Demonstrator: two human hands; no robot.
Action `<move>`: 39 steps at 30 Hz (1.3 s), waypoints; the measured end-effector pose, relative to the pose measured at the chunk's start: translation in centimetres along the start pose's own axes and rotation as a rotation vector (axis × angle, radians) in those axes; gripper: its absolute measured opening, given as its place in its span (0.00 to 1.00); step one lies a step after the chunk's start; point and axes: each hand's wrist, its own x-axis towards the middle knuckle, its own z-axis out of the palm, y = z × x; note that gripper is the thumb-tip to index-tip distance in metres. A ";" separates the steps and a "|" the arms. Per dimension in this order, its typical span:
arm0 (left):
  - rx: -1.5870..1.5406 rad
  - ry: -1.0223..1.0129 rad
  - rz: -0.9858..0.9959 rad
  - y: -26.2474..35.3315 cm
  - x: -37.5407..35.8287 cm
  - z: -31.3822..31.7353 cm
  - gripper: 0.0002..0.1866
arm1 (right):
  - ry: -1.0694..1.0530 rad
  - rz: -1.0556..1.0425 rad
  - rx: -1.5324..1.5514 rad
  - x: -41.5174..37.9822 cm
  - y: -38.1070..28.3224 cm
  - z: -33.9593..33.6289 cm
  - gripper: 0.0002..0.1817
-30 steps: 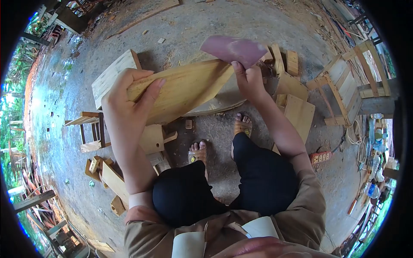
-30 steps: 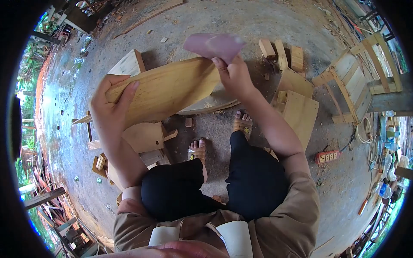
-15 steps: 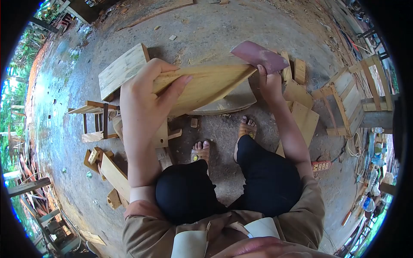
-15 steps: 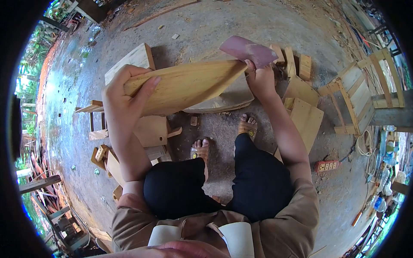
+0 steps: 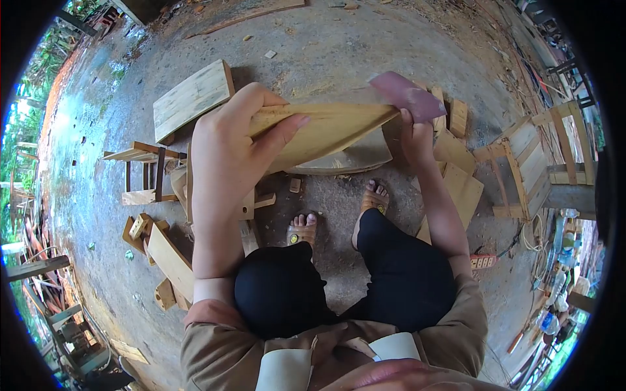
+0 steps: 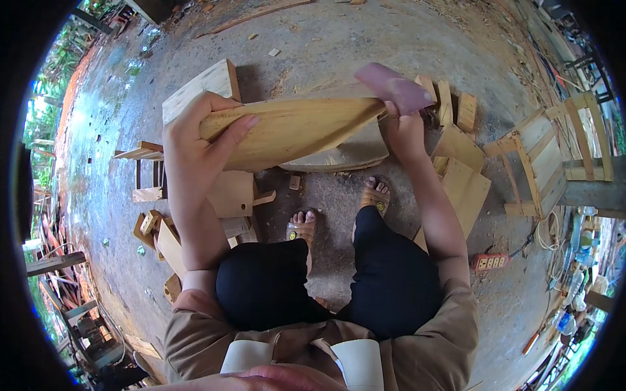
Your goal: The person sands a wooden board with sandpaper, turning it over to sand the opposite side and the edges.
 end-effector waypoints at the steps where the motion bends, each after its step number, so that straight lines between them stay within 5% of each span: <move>1: -0.004 -0.003 -0.009 0.0 0.0 0.0 0.13 | -0.020 0.149 0.114 -0.3 0.5 -0.2 0.12; 5: 0.004 0.007 0.021 0.2 0.1 0.2 0.14 | 0.025 0.117 0.028 -0.8 -0.8 0.6 0.12; 7: -0.009 0.010 0.006 0.1 0.1 0.2 0.14 | 0.025 -0.161 0.097 -0.1 -4.5 0.2 0.12; 10: -0.010 -0.010 -0.001 0.0 0.0 0.1 0.14 | 0.016 -0.278 0.117 0.3 -5.7 -0.1 0.12; 16: -0.097 -0.062 0.013 0.5 -0.3 0.1 0.13 | -0.024 0.172 0.009 -1.7 2.0 -0.8 0.13; 26: -0.013 -0.003 0.043 1.1 -0.2 0.5 0.12 | 0.011 -0.229 0.185 -0.8 -5.3 -1.3 0.11; 28: -0.053 -0.014 0.008 1.1 -0.2 0.4 0.13 | 0.101 -0.154 0.002 -1.0 -2.4 -0.8 0.12; 29: -0.053 -0.015 0.010 1.1 -0.3 0.4 0.13 | -0.009 0.075 0.048 -1.4 -0.8 -1.0 0.13; 32: -0.026 -0.055 0.074 1.5 -0.3 0.4 0.13 | 0.065 0.163 -0.078 -3.2 4.7 -0.6 0.13; 39: 0.049 -0.013 0.092 2.1 -0.4 0.8 0.14 | 0.051 0.272 0.056 -3.7 4.9 -0.5 0.15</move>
